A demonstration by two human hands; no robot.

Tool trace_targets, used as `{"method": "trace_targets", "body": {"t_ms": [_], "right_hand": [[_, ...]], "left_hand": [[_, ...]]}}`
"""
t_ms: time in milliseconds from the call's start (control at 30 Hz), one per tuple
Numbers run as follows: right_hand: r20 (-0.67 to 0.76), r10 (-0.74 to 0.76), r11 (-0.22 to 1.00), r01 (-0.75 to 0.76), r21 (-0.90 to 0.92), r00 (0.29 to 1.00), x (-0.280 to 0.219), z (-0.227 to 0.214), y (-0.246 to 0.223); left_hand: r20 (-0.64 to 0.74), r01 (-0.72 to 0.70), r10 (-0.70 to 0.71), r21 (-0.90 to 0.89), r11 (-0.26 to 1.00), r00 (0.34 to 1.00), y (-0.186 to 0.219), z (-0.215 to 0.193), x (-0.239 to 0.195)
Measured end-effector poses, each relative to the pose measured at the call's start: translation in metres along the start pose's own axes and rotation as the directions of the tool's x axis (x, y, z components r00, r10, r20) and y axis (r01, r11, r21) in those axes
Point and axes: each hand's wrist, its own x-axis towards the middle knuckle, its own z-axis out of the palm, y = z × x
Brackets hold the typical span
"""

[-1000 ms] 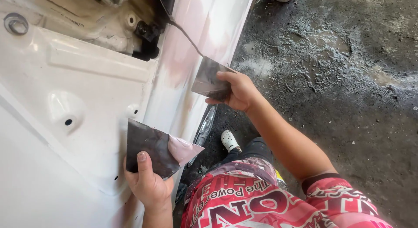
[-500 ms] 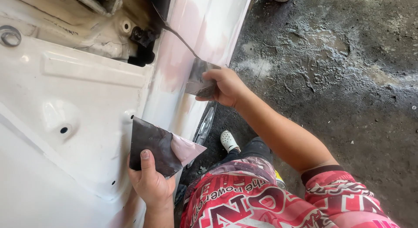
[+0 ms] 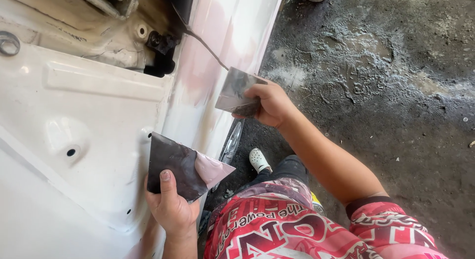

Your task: The person mixes a pink substance on a metal mixing board using a smaller scraper. They then apply the mixture to the side of a white car door using the scraper, smoothing it over the surface.

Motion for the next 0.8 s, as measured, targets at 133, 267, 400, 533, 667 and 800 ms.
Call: {"method": "trace_targets", "body": {"t_ms": [133,267,400,533,667,800], "right_hand": [[-0.019,0.017,1.0,-0.017,0.012,1.0,0.011,0.0,0.004],[-0.053,0.044,0.999,-0.045,-0.005,0.998,0.021,0.005,0.003],[-0.089,0.065,0.997,-0.068,-0.026,0.994,0.029,0.012,0.005],[-0.107,0.062,0.997,-0.066,-0.042,0.992,0.028,0.024,0.001],[-0.041,-0.014,0.997,0.01,-0.076,0.999,0.004,0.031,-0.013],[0.025,-0.069,0.996,0.07,-0.047,0.997,-0.046,0.023,-0.022]], "left_hand": [[0.039,-0.011,0.01,0.022,1.0,0.999,-0.001,0.001,0.0],[0.04,-0.004,0.003,0.045,0.999,0.999,-0.001,0.001,0.001],[0.043,0.005,-0.007,0.041,0.999,0.999,-0.001,-0.001,-0.001],[0.044,0.0,-0.001,0.032,0.999,0.999,-0.002,-0.002,-0.002],[0.018,0.01,-0.011,0.036,0.999,1.0,-0.002,0.001,-0.003],[0.006,0.005,-0.005,0.034,0.999,1.0,-0.001,0.004,-0.002]]}}
